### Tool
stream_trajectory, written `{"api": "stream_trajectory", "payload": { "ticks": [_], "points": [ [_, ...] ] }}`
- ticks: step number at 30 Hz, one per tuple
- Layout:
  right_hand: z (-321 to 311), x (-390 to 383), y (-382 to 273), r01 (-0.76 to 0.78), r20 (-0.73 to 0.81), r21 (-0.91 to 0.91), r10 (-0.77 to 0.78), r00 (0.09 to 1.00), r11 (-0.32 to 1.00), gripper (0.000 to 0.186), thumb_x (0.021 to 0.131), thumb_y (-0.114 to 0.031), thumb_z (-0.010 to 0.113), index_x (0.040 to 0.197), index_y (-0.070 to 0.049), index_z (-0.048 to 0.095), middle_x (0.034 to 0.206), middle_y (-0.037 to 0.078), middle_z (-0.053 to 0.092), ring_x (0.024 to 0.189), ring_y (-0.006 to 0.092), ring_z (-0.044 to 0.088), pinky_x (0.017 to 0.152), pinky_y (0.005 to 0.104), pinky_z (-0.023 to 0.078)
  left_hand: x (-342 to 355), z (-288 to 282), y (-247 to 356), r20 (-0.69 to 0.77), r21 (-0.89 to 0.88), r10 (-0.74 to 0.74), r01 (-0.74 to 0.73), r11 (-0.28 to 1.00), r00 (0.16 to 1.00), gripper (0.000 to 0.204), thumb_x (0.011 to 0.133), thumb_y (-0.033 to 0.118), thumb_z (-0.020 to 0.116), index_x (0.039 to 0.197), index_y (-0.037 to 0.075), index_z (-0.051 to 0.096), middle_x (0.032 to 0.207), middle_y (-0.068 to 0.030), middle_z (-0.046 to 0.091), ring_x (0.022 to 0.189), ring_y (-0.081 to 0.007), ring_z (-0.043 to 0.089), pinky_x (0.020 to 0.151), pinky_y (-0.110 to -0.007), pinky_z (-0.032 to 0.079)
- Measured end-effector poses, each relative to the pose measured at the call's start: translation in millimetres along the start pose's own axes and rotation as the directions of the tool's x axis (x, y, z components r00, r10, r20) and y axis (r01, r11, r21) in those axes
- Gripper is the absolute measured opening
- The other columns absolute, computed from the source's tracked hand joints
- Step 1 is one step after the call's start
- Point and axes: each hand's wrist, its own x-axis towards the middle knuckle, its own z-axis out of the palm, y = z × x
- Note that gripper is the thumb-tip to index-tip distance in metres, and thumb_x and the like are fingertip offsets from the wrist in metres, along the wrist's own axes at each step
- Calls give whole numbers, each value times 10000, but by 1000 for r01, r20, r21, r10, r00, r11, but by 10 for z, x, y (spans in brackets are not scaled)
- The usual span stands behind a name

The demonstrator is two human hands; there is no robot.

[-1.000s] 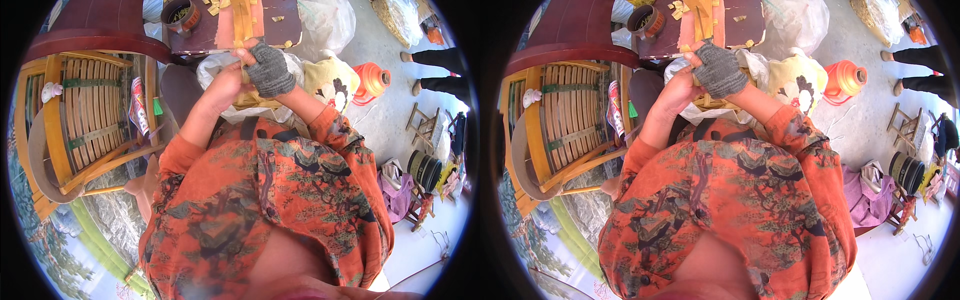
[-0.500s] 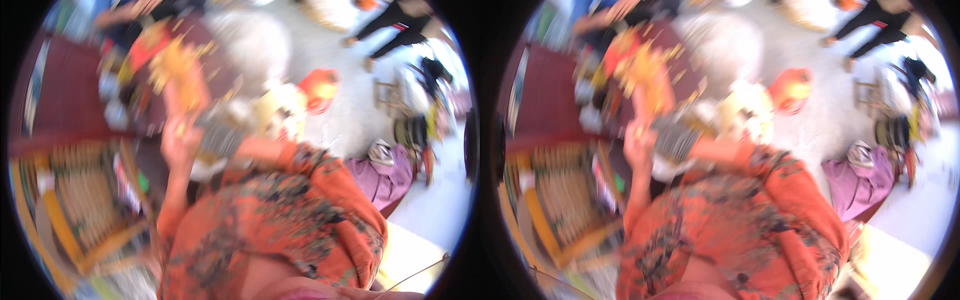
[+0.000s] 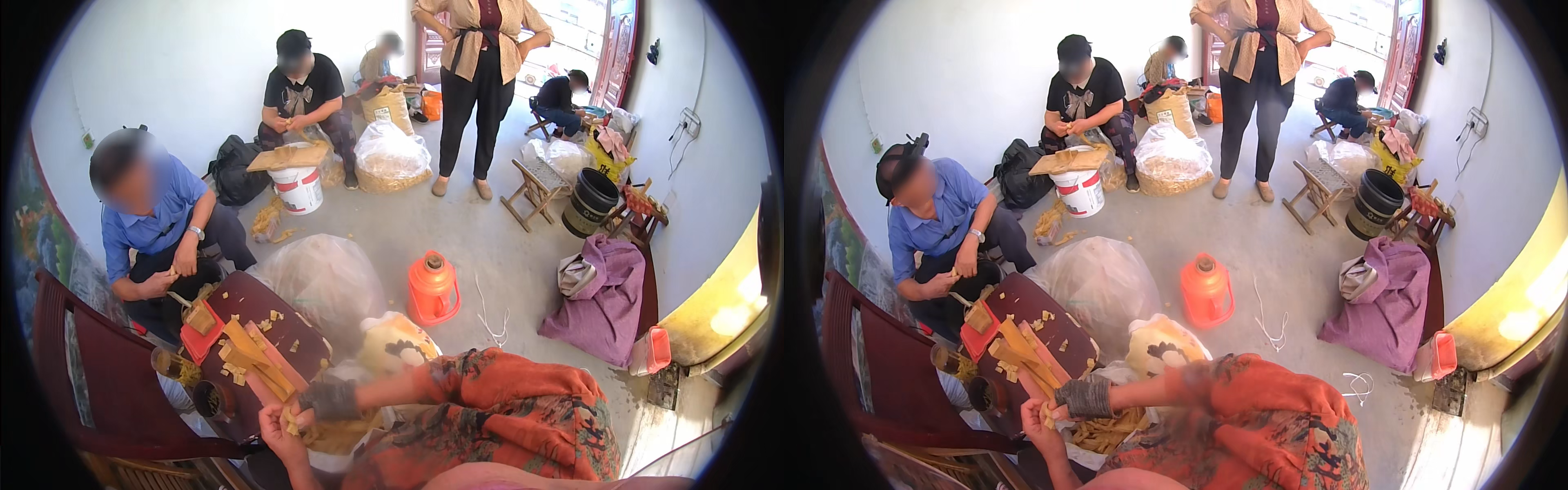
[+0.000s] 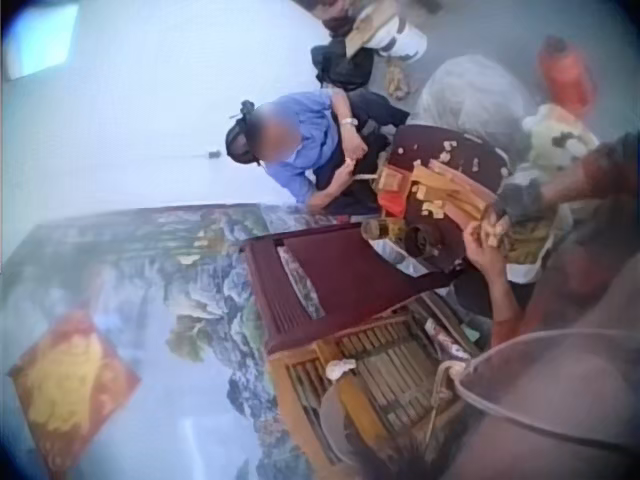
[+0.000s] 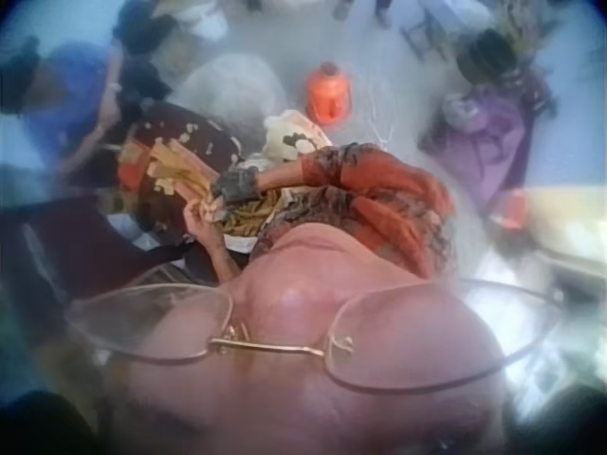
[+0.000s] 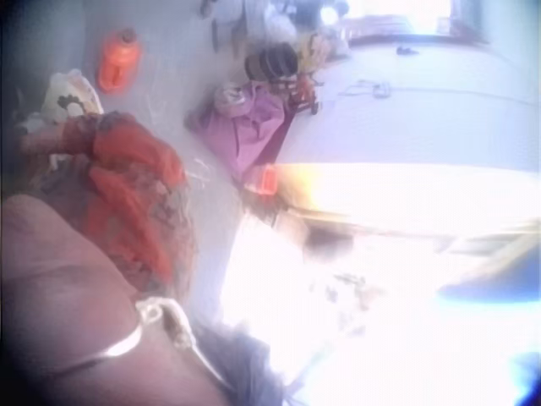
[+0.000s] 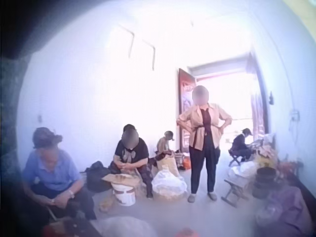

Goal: The person repeatedly picks up long yellow bamboo strips and tears them into smaller pieces by hand, placing the pieces into a white sack on the floor. The person works continuously at a table with other people visible in the background.

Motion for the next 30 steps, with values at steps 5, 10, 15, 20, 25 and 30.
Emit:
{"api": "stream_trajectory", "payload": {
  "ticks": [5, 10, 15, 20, 25, 30],
  "points": [
    [171, -51, -76, 67, -317, 319, 40, 948, 945, 303, 865, -321, 485, 798, -37, 569, 660, 31, 552, 635, 128, 542, 600, 276, 442, -103, -22, -112, -142, -17, 6, -8, 1000, 990, 86, 890, 70, 495, 883, -13, 516, 699, -26, 537, 623, -82, 508, 582, -201, 405],
    [98, -62, -185, -103, -101, 526, 182, 978, 844, 352, 844, -417, 514, 919, -82, 590, 651, 25, 533, 550, 108, 509, 517, 248, 413, -88, 33, 86, -123, -23, -32, 30, 999, 992, 52, 869, 32, 516, 830, -2, 517, 632, -24, 536, 563, -68, 508, 540, -188, 403],
    [-41, -34, 205, -167, -129, 638, 317, 940, 752, 367, 818, -423, 550, 786, -57, 554, 565, 14, 469, 462, 118, 441, 439, 265, 369, -49, -193, 141, -153, 18, -37, 40, 999, 987, 47, 853, 4, 524, 807, 2, 516, 643, -28, 545, 569, -63, 508, 551, -185, 413],
    [-79, -59, 133, -70, -234, 367, 165, 958, 928, 279, 750, -294, 587, 658, -31, 567, 463, 38, 510, 428, 142, 499, 427, 289, 396, -73, -222, 165, -57, 445, 195, -150, 883, 979, 118, 772, -36, 569, 887, -8, 564, 724, -67, 581, 629, -181, 550, 603, -282, 447],
    [93, -38, 168, -253, -21, 90, 256, 966, 963, 235, 760, -255, 596, 811, -26, 590, 633, 91, 580, 615, 196, 564, 584, 331, 442, -169, 36, 268, 268, 642, -1, -178, 746, 963, 191, 741, 33, 574, 931, 11, 578, 866, -147, 578, 789, -354, 543, 714, -402, 439],
    [266, -28, 297, -358, -6, -12, 358, 934, 934, 394, 783, -407, 532, 813, -21, 605, 727, 134, 617, 698, 248, 590, 626, 350, 448, -205, -35, 137, 371, 742, 0, -297, 601, 929, 151, 773, 71, 539, 915, 31, 575, 886, -138, 546, 850, -327, 532, 714, -394, 428]
  ]
}}
